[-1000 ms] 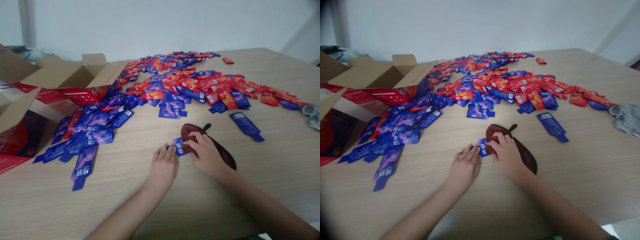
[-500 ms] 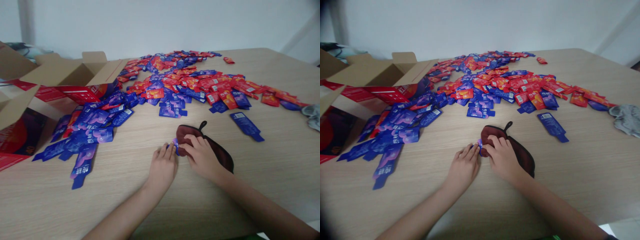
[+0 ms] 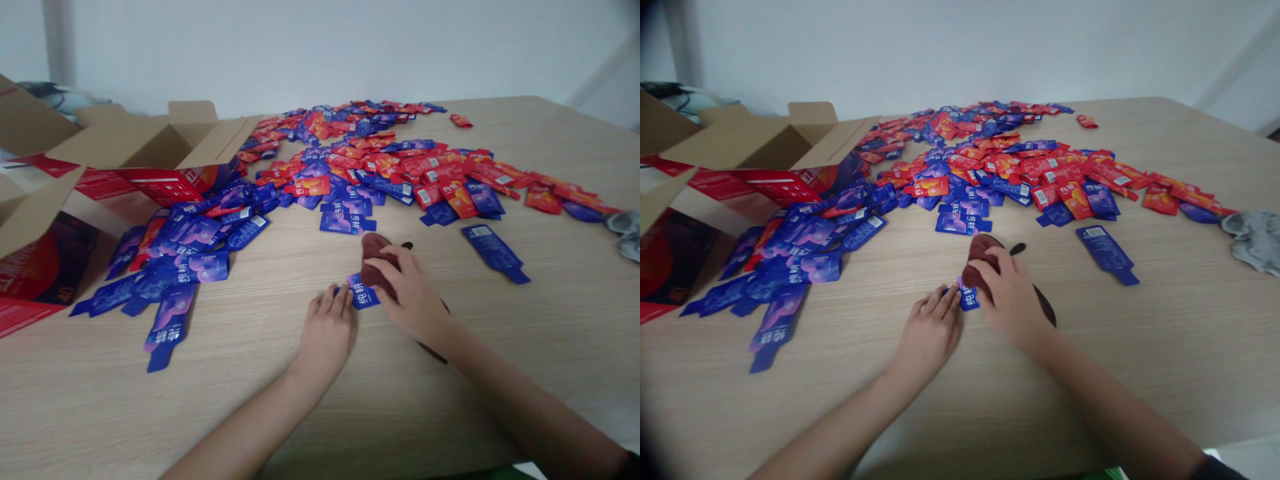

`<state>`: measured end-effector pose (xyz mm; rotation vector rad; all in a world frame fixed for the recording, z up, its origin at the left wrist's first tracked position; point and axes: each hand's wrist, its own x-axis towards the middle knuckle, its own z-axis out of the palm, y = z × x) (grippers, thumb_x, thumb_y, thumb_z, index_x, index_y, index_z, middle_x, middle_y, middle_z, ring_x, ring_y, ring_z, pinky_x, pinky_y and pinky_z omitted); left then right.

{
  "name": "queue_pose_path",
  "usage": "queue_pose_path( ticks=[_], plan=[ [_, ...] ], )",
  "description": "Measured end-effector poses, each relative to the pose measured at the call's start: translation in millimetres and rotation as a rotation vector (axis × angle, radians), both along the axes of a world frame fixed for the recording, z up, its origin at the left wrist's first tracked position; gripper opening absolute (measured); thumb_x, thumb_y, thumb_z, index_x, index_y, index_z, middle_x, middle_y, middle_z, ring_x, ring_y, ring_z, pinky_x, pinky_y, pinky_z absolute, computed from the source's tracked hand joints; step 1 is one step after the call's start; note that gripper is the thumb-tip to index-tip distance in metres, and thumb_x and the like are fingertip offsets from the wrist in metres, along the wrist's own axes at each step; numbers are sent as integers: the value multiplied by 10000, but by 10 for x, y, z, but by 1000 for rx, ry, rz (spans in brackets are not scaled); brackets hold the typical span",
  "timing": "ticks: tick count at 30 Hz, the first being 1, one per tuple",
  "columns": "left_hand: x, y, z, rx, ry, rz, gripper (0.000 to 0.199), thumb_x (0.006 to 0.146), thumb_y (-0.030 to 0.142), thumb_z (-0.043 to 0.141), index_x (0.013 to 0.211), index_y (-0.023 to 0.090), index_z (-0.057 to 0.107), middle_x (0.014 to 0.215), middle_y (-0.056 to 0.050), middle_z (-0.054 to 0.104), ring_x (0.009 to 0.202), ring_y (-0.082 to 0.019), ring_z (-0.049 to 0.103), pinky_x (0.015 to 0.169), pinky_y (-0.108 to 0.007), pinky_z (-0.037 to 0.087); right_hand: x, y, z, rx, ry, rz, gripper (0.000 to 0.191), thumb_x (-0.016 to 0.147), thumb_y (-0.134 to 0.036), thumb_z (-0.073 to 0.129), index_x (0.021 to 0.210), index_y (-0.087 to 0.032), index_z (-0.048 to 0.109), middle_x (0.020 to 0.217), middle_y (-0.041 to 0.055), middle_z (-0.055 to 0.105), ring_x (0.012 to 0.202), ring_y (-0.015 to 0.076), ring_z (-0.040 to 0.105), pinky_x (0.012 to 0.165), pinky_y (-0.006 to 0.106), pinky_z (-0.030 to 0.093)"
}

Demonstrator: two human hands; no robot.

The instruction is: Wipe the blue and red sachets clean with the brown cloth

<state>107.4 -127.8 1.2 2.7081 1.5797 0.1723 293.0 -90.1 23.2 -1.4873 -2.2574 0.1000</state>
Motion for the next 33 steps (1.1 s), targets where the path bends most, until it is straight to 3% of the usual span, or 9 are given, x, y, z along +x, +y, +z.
queue_pose_path(
  ticks=[3, 5, 10, 14, 19, 22, 24, 30, 33],
  plan=[
    [1, -2, 5, -6, -5, 7, 360, 948, 196, 445, 1236, 79, 626, 1384, -146, 562, 1314, -295, 484, 989, -453, 448, -183, -88, -82, -17, -133, 64, 403, 918, -345, 484, 1286, -209, 576, 1347, 149, 504, 1094, 312, 487, 864, 459, 402],
    [-3, -3, 3, -7, -2, 9, 370, 946, 191, 447, 1263, 86, 609, 1401, -138, 548, 1314, -289, 484, 988, -452, 452, -154, -124, -148, -14, -183, 44, 428, 937, -409, 460, 1299, -211, 575, 1328, 149, 526, 1080, 311, 489, 856, 457, 391],
    [-26, -4, -10, -23, 23, -5, 426, 946, 191, 432, 1344, 88, 544, 1467, -97, 476, 1319, -288, 474, 996, -448, 452, 259, -94, -246, -1, -222, -171, 392, 952, -387, 429, 1263, -223, 603, 1240, 141, 547, 1036, 309, 510, 838, 459, 415],
    [-33, -6, -26, -17, 30, -6, 433, 939, 188, 442, 1347, 85, 542, 1472, -99, 468, 1324, -287, 468, 998, -446, 449, 492, 30, -199, -34, -168, -195, 364, 958, -365, 417, 1220, -207, 616, 1172, 149, 550, 1051, 308, 530, 843, 453, 454],
    [-8, -9, -49, -2, 37, 2, 423, 940, 172, 443, 1340, 80, 548, 1466, -112, 474, 1327, -290, 467, 1004, -437, 445, 208, 55, -56, 22, 39, -147, 439, 948, -361, 461, 1350, -188, 494, 1187, 142, 545, 1078, 287, 533, 890, 434, 465],
    [11, -23, -51, 10, 36, 21, 406, 938, 160, 445, 1319, 86, 565, 1457, -125, 485, 1325, -286, 472, 1010, -430, 442, -40, -40, -66, 5, -53, 22, 366, 938, -309, 486, 1287, -242, 570, 1250, 121, 546, 1042, 280, 527, 864, 436, 456],
    [19, -38, -45, 11, 19, 34, 413, 930, 156, 451, 1325, 102, 562, 1458, -123, 487, 1325, -283, 474, 1021, -428, 437, -51, -73, -117, -14, -134, 62, 324, 931, -288, 494, 1227, -264, 624, 1266, 108, 549, 999, 276, 524, 845, 439, 448],
    [23, -50, 13, -30, -48, 62, 468, 906, 216, 484, 1356, 92, 522, 1468, -122, 479, 1343, -306, 442, 1051, -451, 423, 515, 11, -285, 21, -117, -160, 327, 931, -305, 473, 1176, -183, 653, 1173, 149, 541, 1061, 307, 512, 866, 461, 459],
    [31, -47, 18, 1, -74, 25, 464, 905, 248, 501, 1352, 127, 526, 1505, -106, 432, 1390, -322, 369, 1106, -474, 358, 530, 7, -301, 40, -110, -156, 331, 923, -314, 482, 1184, -198, 650, 1169, 147, 531, 1051, 309, 512, 856, 470, 466]
  ],
)
